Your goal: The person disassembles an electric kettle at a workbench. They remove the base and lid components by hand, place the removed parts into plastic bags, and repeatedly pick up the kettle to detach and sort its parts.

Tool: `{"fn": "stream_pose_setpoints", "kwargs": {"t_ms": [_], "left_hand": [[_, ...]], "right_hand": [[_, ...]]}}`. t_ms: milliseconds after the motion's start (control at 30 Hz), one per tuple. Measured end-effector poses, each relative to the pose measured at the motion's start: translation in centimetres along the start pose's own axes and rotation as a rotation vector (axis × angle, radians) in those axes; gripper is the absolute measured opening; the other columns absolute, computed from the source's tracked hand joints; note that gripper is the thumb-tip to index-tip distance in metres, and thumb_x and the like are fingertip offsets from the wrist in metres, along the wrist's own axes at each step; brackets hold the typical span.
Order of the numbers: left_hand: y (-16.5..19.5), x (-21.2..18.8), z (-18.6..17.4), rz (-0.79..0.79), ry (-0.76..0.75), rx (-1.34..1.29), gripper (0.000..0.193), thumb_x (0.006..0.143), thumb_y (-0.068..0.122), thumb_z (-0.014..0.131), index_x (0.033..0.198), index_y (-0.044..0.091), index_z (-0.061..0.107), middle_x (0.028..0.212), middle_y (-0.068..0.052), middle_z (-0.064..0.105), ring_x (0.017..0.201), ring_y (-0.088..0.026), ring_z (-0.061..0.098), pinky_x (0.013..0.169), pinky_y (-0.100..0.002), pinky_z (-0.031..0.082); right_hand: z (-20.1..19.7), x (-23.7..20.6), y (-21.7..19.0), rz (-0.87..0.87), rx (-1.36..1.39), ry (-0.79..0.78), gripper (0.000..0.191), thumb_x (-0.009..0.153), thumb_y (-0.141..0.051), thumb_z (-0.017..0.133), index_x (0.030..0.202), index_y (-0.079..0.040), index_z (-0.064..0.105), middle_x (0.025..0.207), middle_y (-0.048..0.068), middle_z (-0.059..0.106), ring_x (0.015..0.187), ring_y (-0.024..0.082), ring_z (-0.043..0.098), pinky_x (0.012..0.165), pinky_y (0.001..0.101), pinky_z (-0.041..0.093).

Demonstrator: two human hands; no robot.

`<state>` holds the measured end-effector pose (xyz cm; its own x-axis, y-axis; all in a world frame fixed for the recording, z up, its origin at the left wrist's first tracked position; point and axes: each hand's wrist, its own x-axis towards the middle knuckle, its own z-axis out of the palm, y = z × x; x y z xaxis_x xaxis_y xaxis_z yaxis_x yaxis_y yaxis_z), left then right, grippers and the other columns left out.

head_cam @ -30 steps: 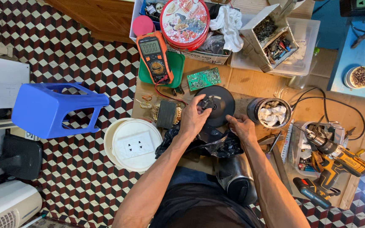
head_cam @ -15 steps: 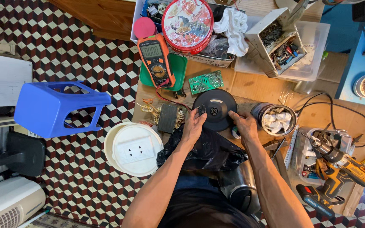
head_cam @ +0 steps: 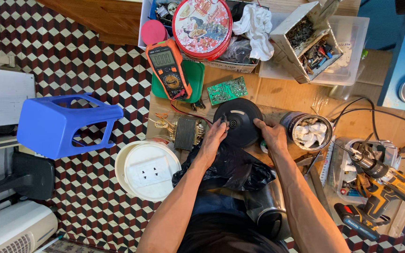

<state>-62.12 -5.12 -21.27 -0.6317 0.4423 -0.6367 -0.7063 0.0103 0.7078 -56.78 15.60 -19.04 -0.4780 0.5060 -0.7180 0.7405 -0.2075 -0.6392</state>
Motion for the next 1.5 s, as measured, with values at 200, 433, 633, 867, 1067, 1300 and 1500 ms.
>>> {"fn": "stream_pose_setpoints", "kwargs": {"t_ms": [200, 433, 633, 867, 1067, 1300, 1500], "left_hand": [[1.5, -1.0, -1.3, -0.033, -0.065, -0.373, 0.043, 0.106, 0.027, 0.059, 0.139, 0.0, 0.055, 0.126, -0.005, 0.064, 0.116, -0.018, 0.061, 0.109, -0.039, 0.049], [5.0, -7.2, 0.8, -0.025, -0.195, -0.487, 0.042, 0.105, 0.023, 0.059, 0.139, -0.002, 0.058, 0.129, -0.008, 0.068, 0.107, -0.015, 0.063, 0.102, -0.033, 0.05], [6.3, -10.5, 3.5, 0.118, -0.14, -0.356, 0.051, 0.102, 0.02, 0.064, 0.147, -0.002, 0.053, 0.127, -0.004, 0.067, 0.105, -0.009, 0.063, 0.099, -0.027, 0.051], [6.2, -12.3, 5.3, 0.202, -0.042, -0.211, 0.061, 0.097, 0.022, 0.07, 0.149, -0.001, 0.049, 0.126, -0.002, 0.067, 0.109, -0.006, 0.062, 0.095, -0.024, 0.05], [6.4, -13.8, 5.8, 0.211, -0.105, -0.198, 0.055, 0.098, 0.023, 0.07, 0.147, 0.003, 0.054, 0.117, 0.001, 0.067, 0.102, -0.006, 0.062, 0.092, -0.024, 0.052], [5.7, -13.6, 5.5, 0.192, -0.198, -0.262, 0.043, 0.101, 0.023, 0.068, 0.138, 0.003, 0.06, 0.112, 0.0, 0.068, 0.097, -0.008, 0.063, 0.091, -0.025, 0.052], [5.6, -14.0, 5.7, 0.232, -0.149, -0.143, 0.045, 0.098, 0.02, 0.069, 0.139, 0.003, 0.059, 0.118, 0.0, 0.07, 0.105, -0.008, 0.064, 0.095, -0.025, 0.052]], "right_hand": [[-0.3, -3.9, -0.5, -0.044, 0.166, -0.138, 0.028, 0.084, -0.026, 0.079, 0.093, -0.003, 0.065, 0.074, 0.0, 0.061, 0.062, 0.009, 0.052, 0.052, 0.0264, 0.042], [-3.0, -13.5, -1.8, -0.313, 0.149, -0.012, 0.036, 0.1, -0.017, 0.08, 0.094, 0.004, 0.052, 0.08, 0.001, 0.045, 0.069, 0.007, 0.039, 0.054, 0.0244, 0.033], [-2.7, -19.7, -3.5, -0.483, 0.222, -0.077, 0.015, 0.094, -0.006, 0.073, 0.1, 0.0, 0.061, 0.091, 0.003, 0.069, 0.081, 0.003, 0.06, 0.07, 0.0198, 0.052], [-2.1, -22.5, -3.6, -0.619, 0.195, -0.034, 0.016, 0.094, -0.006, 0.074, 0.105, 0.0, 0.064, 0.094, 0.002, 0.072, 0.084, 0.003, 0.062, 0.074, 0.0195, 0.053], [-2.9, -24.5, -3.8, -0.686, 0.104, -0.011, 0.02, 0.093, -0.008, 0.074, 0.11, 0.0, 0.066, 0.108, 0.006, 0.074, 0.09, 0.007, 0.068, 0.077, 0.0235, 0.057], [-3.8, -26.4, -4.4, -0.874, -0.147, 0.091, 0.023, 0.09, -0.01, 0.075, 0.107, 0.002, 0.064, 0.123, 0.01, 0.075, 0.089, 0.014, 0.075, 0.073, 0.03, 0.06], [-4.4, -26.8, -4.1, -0.837, -0.141, 0.095, 0.025, 0.091, -0.011, 0.076, 0.112, 0.0, 0.067, 0.107, 0.009, 0.077, 0.087, 0.013, 0.074, 0.073, 0.0291, 0.059]]}}
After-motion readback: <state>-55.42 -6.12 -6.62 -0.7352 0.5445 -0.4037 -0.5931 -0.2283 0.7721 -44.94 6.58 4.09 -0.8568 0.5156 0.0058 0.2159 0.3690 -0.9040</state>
